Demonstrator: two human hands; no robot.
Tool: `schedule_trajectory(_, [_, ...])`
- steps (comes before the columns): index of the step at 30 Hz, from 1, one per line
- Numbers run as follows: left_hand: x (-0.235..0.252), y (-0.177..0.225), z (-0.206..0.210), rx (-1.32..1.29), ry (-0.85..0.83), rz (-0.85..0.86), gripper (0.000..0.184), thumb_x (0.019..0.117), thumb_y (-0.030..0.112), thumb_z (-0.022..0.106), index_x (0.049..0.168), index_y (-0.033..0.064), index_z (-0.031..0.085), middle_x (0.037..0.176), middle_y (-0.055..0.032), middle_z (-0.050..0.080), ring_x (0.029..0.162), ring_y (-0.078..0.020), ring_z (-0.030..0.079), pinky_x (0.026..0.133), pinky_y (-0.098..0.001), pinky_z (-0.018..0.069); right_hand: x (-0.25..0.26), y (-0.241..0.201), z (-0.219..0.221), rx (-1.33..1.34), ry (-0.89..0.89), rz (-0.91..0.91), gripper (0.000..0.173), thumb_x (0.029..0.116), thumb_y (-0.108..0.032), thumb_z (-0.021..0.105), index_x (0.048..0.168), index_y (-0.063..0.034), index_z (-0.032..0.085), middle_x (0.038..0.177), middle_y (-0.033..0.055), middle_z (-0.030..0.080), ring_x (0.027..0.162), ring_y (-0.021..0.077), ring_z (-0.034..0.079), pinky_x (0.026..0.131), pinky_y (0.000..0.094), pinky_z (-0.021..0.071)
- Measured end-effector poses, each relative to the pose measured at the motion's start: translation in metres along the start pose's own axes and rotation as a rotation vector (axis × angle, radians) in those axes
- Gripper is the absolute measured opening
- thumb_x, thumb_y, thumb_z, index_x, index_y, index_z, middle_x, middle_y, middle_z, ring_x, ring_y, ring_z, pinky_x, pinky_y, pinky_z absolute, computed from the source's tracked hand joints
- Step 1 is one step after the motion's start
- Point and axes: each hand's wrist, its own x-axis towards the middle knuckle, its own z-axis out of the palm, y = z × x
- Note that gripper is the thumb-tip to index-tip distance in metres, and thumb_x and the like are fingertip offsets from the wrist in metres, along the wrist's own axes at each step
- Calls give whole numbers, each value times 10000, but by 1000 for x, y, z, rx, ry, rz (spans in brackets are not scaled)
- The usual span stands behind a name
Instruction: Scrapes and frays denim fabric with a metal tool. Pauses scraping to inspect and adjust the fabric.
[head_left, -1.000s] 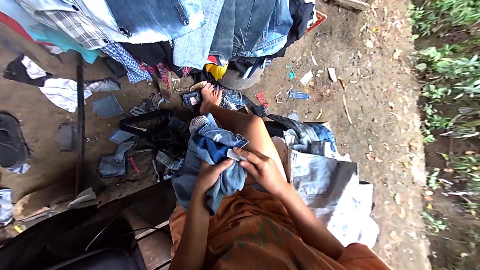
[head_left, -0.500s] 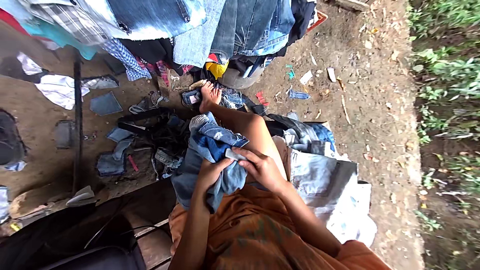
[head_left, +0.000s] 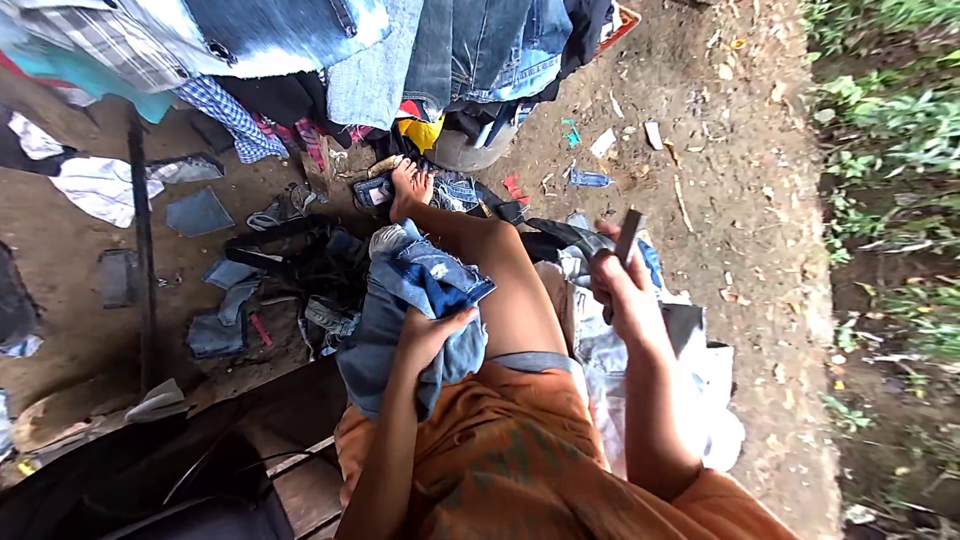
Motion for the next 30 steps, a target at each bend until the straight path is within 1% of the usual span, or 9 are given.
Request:
schedule_trajectory(2, [1,-2,1,10,9,-7,544,778,-25,824,1251,-74,562,1077,-81,720,1014,-63,689,948,-245,566,-2,-2,11,-81,-68,62,469,1000,-377,483,1360,-75,476,756,-125,474,578,-34,421,534,164,379])
schedule_trajectory(5, [0,-4,-2,37,33,12,507,818,-15,786,1261,-87,549,1088,-88,708,1021,-59,678,954,-237,555,-20,4,37,-116,-283,122,482,1040,-357,349,1312,8,508,824,-84,512,653,-25,442,588,179,395])
schedule_trajectory(9, [-1,-2,-5,36,70,41,341,873,-19,718,1185,-72,592,1024,-52,707,978,-30,669,925,-222,552,-46,26,64,-124,-469,62,409,1028,-219,498,1341,40,543,1068,52,675,890,29,627,818,239,533])
schedule_trajectory(12, [-3,-3,-5,2,84,73,209,900,-42,666,1106,-34,630,950,-8,719,928,-15,675,899,-220,560,-56,41,77,-239,-492,-50,504,1047,-300,530,1463,-17,495,1173,135,700,958,154,692,863,389,577])
schedule_trajectory(16, [-7,-6,-4,-108,84,115,296,848,-95,679,1128,-24,611,957,-8,729,938,-41,691,908,-243,572,-52,45,92,-400,-398,-216,494,1066,-330,488,1445,-18,543,1192,185,705,1016,284,714,853,499,579])
schedule_trajectory(23, [-6,-4,-7,-153,20,106,204,882,-97,635,1060,2,627,899,4,727,894,-48,697,892,-253,578,-33,50,114,-511,-237,-486,379,1045,-319,527,1184,-14,705,969,170,724,837,275,725,707,437,591])
schedule_trajectory(26, [-1,-5,-10,-160,21,118,198,878,-92,643,1052,1,639,897,0,731,886,-54,699,884,-255,582,-26,48,125,-221,-290,-329,276,1043,-220,554,1109,1,706,960,90,718,885,114,691,829,309,574])
schedule_trajectory(28, [0,-5,-11,-160,11,111,216,875,-79,669,1076,-12,630,918,-11,731,901,-60,701,894,-258,582,-20,36,129,99,-348,-49,199,1060,-140,454,996,-50,620,770,-57,593,678,-29,545,657,156,469])
schedule_trajectory(30, [0,-4,-11,-172,6,98,212,873,-84,668,1067,-9,626,909,-10,733,894,-59,703,887,-253,583,-9,19,121,335,-474,335,262,1099,-222,322,968,-132,531,640,-90,529,495,-43,414,456,125,320])
